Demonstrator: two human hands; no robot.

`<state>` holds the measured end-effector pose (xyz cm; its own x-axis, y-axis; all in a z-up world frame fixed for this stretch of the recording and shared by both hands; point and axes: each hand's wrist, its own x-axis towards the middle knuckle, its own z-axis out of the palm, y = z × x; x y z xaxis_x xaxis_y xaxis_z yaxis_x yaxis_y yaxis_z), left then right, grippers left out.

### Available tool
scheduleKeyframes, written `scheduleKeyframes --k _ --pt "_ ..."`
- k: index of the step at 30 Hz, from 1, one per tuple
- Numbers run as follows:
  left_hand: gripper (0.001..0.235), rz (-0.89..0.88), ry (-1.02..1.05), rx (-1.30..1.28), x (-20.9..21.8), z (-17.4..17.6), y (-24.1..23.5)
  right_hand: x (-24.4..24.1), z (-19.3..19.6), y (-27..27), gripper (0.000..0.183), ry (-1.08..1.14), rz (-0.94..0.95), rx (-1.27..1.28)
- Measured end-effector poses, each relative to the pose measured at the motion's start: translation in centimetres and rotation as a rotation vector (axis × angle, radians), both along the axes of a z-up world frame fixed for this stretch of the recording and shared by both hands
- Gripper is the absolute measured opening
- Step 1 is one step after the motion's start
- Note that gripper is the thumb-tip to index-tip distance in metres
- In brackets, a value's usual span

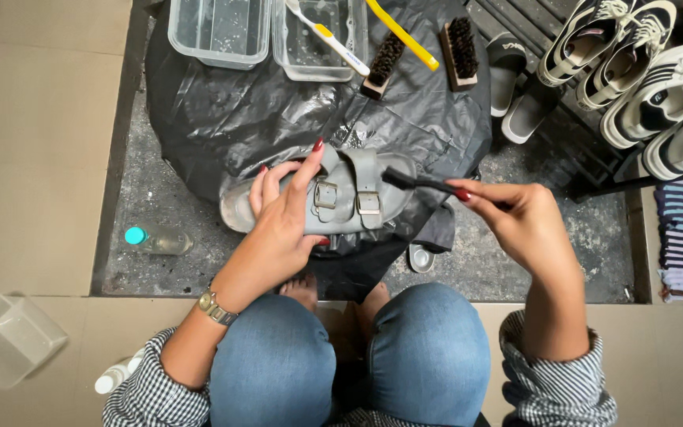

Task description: The person scrubs a gray sandal with a brush, dipping it into a container of water, and wipes it with a cloth. The sandal is rotated to clean different areas, including the straps and sole.

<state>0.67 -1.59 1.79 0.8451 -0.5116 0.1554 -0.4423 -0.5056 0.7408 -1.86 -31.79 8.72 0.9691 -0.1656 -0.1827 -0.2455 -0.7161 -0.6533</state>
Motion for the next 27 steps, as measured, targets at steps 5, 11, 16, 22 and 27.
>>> scheduleKeyframes --k 5,11,16,22,27 --pt "0.130 0.014 -0.004 0.013 0.0 -0.3 0.0 -0.2 -1.3 0.6 0.022 -0.127 -0.084 -0.094" --pt "0.130 0.033 0.011 -0.022 -0.3 0.6 -0.1 1.7 -1.2 -1.1 0.025 -0.362 -0.065 0.267" --pt "0.124 0.043 0.053 -0.099 -0.9 2.3 0.5 7.3 -1.1 0.1 0.031 -0.417 0.000 0.311" --pt "0.111 0.103 -0.174 0.099 -1.9 2.7 3.3 13.3 0.4 4.5 0.022 -0.423 0.184 0.111" --pt "0.104 0.237 -0.165 0.175 -2.4 0.8 5.0 19.1 -1.0 9.2 0.020 -0.383 0.314 0.033"
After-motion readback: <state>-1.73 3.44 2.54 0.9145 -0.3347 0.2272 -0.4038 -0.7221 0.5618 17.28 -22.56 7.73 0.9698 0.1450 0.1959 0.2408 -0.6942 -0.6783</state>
